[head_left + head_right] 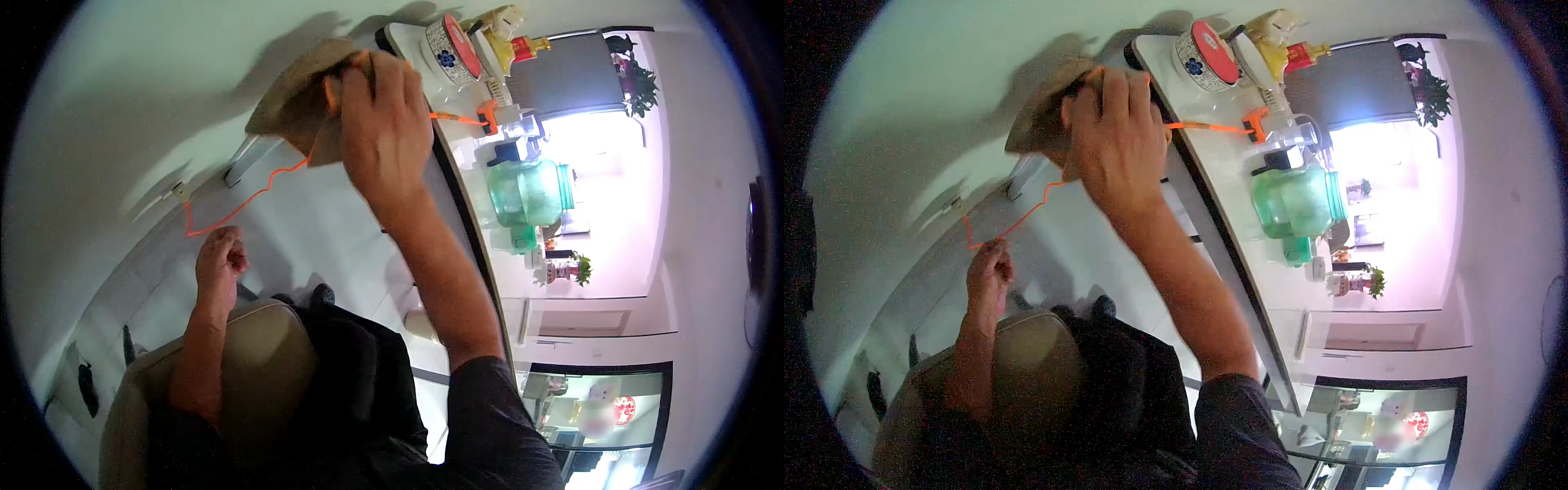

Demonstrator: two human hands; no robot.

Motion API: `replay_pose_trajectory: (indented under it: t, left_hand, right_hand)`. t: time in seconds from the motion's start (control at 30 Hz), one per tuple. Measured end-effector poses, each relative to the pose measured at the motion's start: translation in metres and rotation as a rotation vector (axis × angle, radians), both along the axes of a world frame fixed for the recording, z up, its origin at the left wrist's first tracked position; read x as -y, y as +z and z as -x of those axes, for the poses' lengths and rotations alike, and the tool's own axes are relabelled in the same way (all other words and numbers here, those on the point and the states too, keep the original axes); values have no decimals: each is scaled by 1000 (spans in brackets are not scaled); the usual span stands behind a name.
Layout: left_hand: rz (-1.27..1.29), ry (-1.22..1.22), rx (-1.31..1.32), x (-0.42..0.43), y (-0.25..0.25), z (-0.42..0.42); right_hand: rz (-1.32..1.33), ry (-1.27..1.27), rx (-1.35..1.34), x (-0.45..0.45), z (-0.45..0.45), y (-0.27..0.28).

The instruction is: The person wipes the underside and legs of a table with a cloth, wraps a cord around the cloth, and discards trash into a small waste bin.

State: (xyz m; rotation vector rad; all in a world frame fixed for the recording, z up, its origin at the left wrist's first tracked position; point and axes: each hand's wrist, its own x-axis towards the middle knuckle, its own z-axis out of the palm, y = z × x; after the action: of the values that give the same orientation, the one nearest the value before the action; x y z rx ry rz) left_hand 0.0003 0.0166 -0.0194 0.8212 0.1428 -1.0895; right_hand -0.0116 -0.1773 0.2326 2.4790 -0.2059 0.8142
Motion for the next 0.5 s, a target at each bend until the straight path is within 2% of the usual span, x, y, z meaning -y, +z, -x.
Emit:
replay_pose_trajectory:
  t: [0.07,0.1,0.17,0.2,0.27,0.37,0.4,0.47,0.5]
  left_hand:
    - [12,1,-3,1,-4,0]
    - [15,-5,-5,1,-5,0]
    - [36,0,-14,1,-5,-1]
    - [47,8,-21,1,-6,-1]
    - [35,11,-34,0,-5,-1]
    - [20,16,-37,-1,2,-1]
    - [19,11,-32,0,4,-2]
    - [7,16,-30,-1,4,-2]
    - [1,17,-31,-1,4,-1]
  right_hand:
    - [50,-294,-268,23,-12,2]
    - [59,-301,-266,25,-6,3]
    - [180,-425,-530,26,2,1]
    - [185,-418,-532,23,8,1]
    - [113,-575,-565,8,31,2]
    - [74,-610,-657,-4,61,4]
    - [68,-615,-652,-11,66,6]
    - [-124,-280,-421,-35,75,22]
    - [-104,-146,-336,-51,77,30]
